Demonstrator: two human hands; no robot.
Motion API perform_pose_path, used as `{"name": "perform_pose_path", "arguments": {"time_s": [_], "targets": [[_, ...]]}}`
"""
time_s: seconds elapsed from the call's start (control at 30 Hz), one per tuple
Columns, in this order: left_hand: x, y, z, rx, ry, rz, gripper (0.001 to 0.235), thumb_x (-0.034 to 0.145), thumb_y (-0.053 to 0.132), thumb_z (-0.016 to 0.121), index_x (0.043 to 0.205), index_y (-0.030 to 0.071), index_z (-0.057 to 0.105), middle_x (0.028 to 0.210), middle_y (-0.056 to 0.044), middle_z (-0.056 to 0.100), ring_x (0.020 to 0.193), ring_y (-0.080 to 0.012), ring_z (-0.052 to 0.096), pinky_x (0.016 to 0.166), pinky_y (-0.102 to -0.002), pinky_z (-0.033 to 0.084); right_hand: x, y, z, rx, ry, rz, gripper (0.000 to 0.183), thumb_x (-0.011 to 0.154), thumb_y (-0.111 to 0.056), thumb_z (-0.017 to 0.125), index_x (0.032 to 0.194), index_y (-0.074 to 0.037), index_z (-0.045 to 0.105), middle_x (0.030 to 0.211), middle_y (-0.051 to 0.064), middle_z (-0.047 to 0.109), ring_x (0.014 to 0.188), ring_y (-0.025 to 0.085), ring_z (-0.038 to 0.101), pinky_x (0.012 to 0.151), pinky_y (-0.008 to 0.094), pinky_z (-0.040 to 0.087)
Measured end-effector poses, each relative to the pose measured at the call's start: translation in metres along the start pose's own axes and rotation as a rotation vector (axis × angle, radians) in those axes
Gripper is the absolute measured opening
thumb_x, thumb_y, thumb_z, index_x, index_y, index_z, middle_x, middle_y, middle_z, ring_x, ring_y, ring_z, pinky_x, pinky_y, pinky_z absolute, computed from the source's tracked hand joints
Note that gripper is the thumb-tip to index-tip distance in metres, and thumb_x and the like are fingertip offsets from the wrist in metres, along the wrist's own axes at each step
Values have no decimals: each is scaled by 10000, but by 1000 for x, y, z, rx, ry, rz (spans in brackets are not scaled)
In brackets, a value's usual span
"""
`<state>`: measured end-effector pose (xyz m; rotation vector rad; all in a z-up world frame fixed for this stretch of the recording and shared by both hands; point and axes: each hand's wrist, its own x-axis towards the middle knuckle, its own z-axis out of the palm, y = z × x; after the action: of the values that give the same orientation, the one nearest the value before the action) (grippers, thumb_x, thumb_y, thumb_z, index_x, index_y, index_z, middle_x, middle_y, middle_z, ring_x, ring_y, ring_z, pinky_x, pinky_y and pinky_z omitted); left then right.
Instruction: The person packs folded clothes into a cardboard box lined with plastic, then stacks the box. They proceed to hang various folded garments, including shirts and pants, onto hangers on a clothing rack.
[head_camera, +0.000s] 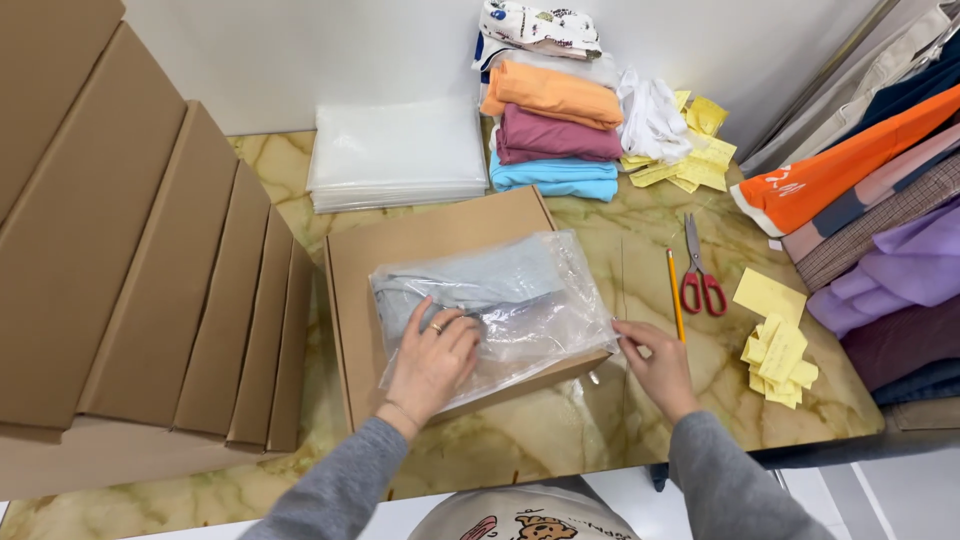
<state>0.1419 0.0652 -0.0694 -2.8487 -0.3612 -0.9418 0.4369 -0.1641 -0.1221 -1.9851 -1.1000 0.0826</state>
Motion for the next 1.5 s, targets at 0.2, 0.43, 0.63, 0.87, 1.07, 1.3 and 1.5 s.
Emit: {"name": "perform_pose_path", "arguments": {"time_s": [0.2, 0.43, 0.63, 0.87, 1.07, 1.3, 1.5], "targets": [[90, -69, -39, 154, -13, -158, 113, 957, 324, 685, 1015, 241, 636, 826, 54, 673, 735, -171, 736, 891, -422, 520, -9, -20, -19, 35, -88, 10, 315, 869, -7, 752, 1079, -206, 876, 1076, 83, 840, 981, 306, 801, 845, 415, 652], [208, -220, 76, 421, -62, -544, 209, 890, 42, 626, 995, 210, 690, 946, -40, 704, 908, -298, 665, 698, -433, 502, -20, -20, -33, 214, -276, -104, 231, 909, -71, 703, 1039, -143, 880, 1145, 29, 826, 1069, 176, 795, 986, 301, 589], [211, -32, 37, -627, -509, -533, 250, 864, 398, 713, 1076, 268, 684, 1117, -22, 727, 1035, -243, 700, 885, -413, 499, -18, -34, -47, 247, -130, -33, 209, 823, -2, 787, 980, -121, 857, 1001, 43, 845, 953, 164, 797, 847, 265, 643], [112, 127, 42, -568, -531, 85, 625, 736, 567, 864, 1131, 155, 608, 1103, -57, 669, 1007, -294, 640, 720, -466, 542, -26, -45, -49, 159, -24, -140, 173, 842, -68, 803, 1009, -100, 835, 995, 41, 848, 903, 137, 813, 818, 243, 650], [98, 155, 58, -422, -15, -20, 182, 923, 335, 810, 1004, 186, 745, 880, 18, 711, 799, -213, 677, 639, -386, 515, -29, -46, -44, 31, 144, -114, 97, 827, -25, 827, 896, -81, 789, 869, 11, 799, 765, 106, 728, 681, 220, 573], [85, 150, 84, -377, 95, 101, 142, 992, 295, 738, 890, 209, 688, 839, 33, 647, 770, -178, 672, 650, -312, 509, -29, -49, -43, -6, 156, -36, 100, 782, -40, 870, 801, -114, 805, 816, 21, 799, 741, 161, 751, 713, 279, 585], [41, 108, 75, -437, 40, -26, 148, 1056, 339, 644, 1015, 223, 726, 970, 48, 736, 929, -135, 718, 766, -244, 567, -26, -27, -45, 6, 157, 69, 138, 758, -8, 865, 802, -134, 828, 773, 38, 795, 683, 194, 742, 707, 326, 585]]}}
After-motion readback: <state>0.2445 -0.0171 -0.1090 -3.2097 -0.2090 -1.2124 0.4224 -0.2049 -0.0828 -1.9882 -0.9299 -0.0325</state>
